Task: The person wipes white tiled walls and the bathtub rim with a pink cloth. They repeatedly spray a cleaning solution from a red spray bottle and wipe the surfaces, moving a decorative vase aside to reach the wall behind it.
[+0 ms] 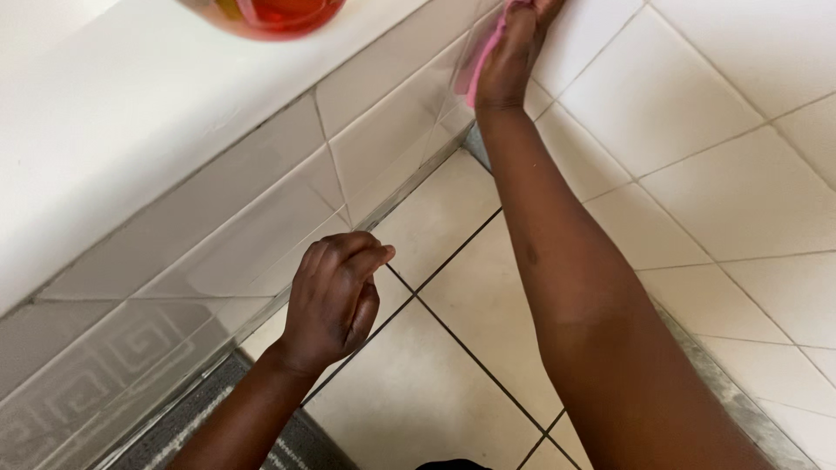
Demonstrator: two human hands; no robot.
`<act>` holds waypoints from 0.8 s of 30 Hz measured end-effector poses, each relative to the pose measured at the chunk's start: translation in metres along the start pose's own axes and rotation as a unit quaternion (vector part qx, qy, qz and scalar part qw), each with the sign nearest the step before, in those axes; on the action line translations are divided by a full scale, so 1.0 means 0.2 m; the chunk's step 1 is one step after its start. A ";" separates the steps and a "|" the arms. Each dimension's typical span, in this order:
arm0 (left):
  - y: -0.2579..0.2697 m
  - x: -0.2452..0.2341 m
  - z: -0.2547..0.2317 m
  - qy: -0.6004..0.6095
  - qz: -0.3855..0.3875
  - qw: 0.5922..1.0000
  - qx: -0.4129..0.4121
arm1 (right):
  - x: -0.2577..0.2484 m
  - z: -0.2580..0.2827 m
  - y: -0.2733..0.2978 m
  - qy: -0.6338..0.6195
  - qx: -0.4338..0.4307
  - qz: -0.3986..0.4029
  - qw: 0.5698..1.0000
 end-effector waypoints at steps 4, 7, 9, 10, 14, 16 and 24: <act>0.06 -0.01 0.02 -0.001 0.002 1.000 -0.018 | 0.01 -0.13 0.11 -0.069 0.060 -0.001 0.996; 0.12 -0.02 0.03 -0.004 -0.002 1.000 -0.028 | 0.09 -0.13 0.27 -0.129 0.098 0.014 0.987; 0.16 -0.02 0.04 -0.005 0.001 0.999 -0.036 | 0.14 -0.10 0.39 -0.171 0.121 0.028 0.977; 0.19 -0.02 0.04 -0.004 0.004 0.999 -0.039 | 0.16 -0.08 0.46 -0.192 0.135 0.036 0.972; 0.33 -0.01 0.07 -0.020 0.055 0.998 -0.036 | 0.27 0.05 0.80 -0.248 0.208 0.078 0.943; 0.41 -0.04 0.08 -0.004 0.093 0.995 -0.027 | 0.34 0.14 0.98 -0.189 0.182 0.100 0.960; 0.73 -0.20 0.11 -0.036 0.196 0.977 0.069 | 0.53 0.74 1.50 -0.100 0.148 0.227 0.957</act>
Point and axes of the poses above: each hand's wrist, its own y-axis away from the middle knuckle, its own x-axis out of the palm, z = x × y, the point moved 2 cm from there along -y, towards the middle knuckle, and after that the axes turned 4 degrees about x, right-handed, at the moved point
